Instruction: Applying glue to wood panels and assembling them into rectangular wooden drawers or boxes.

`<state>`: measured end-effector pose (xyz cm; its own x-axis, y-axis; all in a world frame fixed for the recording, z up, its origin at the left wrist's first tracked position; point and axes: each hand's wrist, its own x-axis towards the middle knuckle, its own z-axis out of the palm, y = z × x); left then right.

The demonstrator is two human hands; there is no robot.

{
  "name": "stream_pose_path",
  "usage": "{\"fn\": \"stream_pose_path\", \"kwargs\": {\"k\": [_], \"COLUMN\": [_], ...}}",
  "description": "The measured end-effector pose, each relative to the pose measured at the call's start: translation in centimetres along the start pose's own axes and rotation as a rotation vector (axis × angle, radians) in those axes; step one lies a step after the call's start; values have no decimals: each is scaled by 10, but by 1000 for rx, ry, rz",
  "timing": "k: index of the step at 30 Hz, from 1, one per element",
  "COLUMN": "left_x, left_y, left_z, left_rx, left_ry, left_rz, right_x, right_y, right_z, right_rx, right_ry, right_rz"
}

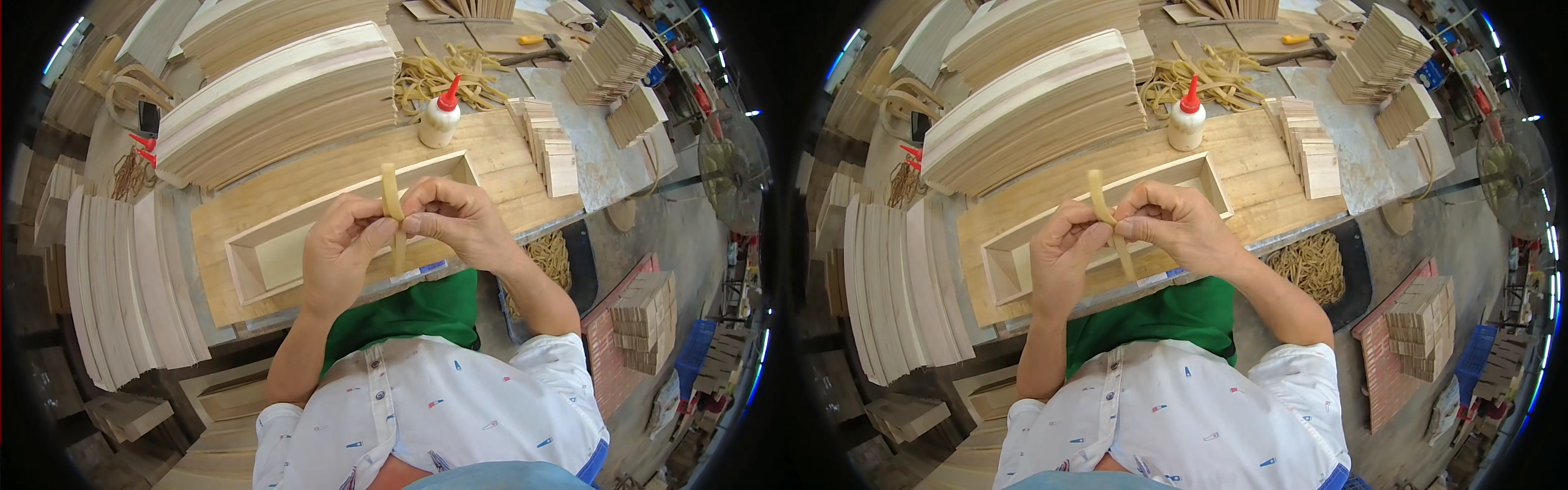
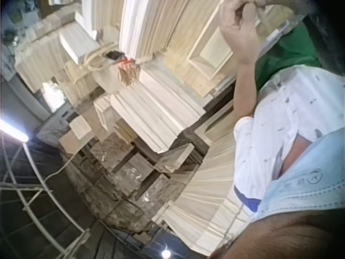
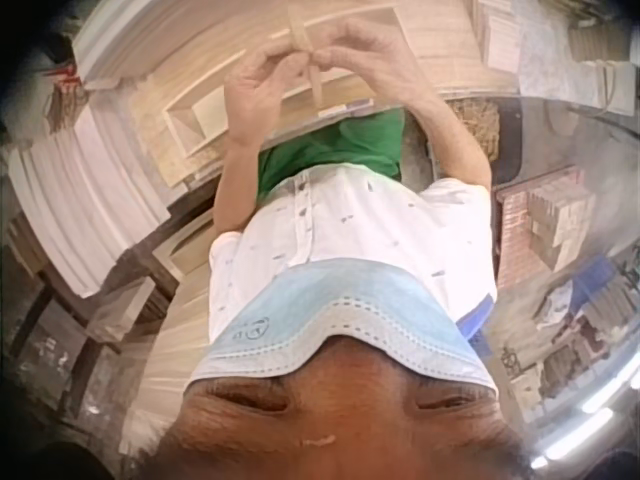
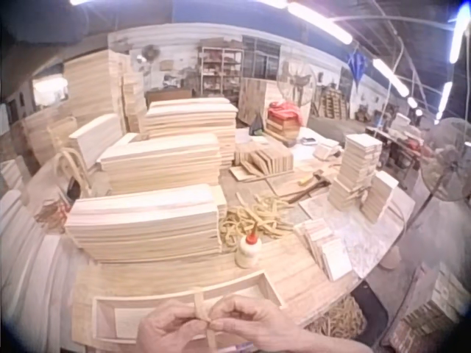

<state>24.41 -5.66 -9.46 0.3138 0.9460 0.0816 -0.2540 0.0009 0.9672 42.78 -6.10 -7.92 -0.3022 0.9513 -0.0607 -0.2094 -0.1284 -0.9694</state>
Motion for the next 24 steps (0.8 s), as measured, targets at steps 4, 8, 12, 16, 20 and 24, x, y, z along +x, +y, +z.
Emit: {"fn": "stream_pose_path", "kwargs": {"k": [4, 8, 12, 16, 20, 24], "left_x": [-16, -20, -37, -61, -123, -128], "left_y": [3, 3, 31, 30, 49, 43], "left_z": [-10, -52, -57, -99, -149, -167], "left_rx": [294, 848, -157, -695, -1, 170], "left_ry": [81, 445, 325, -90, 404, 572], "left_rz": [28, 261, 49, 101, 60, -187], "right_x": [-4, -11, -9, -11, -42, -43], "right_y": [19, 21, 30, 13, 0, 5], "right_z": [0, 15, 15, 3, -75, -138], "right_rx": [70, 535, 888, 123, -576, -430], "right_ry": [-54, -113, -305, -222, 454, 407], "right_rz": [49, -183, 62, 96, 50, 125]}}
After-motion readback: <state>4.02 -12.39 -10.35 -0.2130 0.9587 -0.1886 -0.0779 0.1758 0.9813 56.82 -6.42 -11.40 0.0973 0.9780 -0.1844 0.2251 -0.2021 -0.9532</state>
